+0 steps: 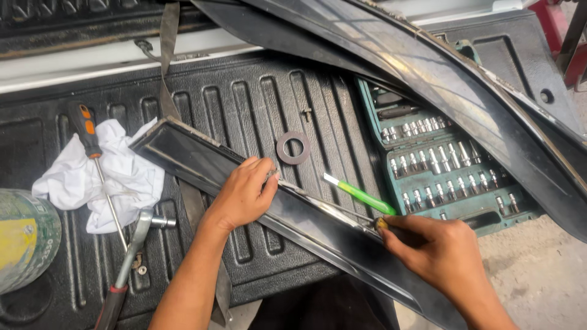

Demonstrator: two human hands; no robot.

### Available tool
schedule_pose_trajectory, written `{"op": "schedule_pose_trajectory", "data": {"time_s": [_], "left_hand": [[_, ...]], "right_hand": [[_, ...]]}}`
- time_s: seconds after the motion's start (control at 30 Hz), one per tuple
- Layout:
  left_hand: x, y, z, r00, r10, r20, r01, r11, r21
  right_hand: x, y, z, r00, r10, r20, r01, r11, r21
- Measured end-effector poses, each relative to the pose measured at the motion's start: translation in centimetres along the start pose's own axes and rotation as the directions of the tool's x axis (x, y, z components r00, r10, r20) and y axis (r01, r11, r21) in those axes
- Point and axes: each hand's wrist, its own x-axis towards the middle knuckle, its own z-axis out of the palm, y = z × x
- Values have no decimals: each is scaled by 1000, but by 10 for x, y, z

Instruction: The person uses a green-handled scraper to remove hardened material from a long black plastic trim piece. They hold the trim steady with the left hand and scrape along its length with the right hand. The work is performed on the tailgate of a pickup truck with tools and a bucket nearby.

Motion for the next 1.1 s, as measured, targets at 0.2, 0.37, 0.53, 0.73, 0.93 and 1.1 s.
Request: {"op": "schedule_pose_trajectory", "data": {"time_s": [0.2,0.37,0.53,0.73,0.93,1.1], "left_hand": [[-3,-1,1,1000,-13,11,12,1000,18],[-8,-4,-1,1000,28,-11,-28,1000,-6],[-9,-8,-5,999,27,-19,-27,999,-25],[-10,-8,-6,997,-68,27,69,996,-49],[-13,-9,-7,996,-55,-63,48,993,-108],[-12,-7,-5,991,-133,-16,130,982,-139]], "right_hand": [[-4,-5,-2,987,-149,-61,151,988,35],[-16,-13,0,1000,1,-27,-2,999,-40],[-21,-16,10,994,-24,-103,24,1000,-1],[-16,-15,7,999,43,-28,-43,999,3],[-8,-17,3,999,51,-14,-52,995,-82],[-11,-14,-2,1000,30,4,-29,998,-52]]}}
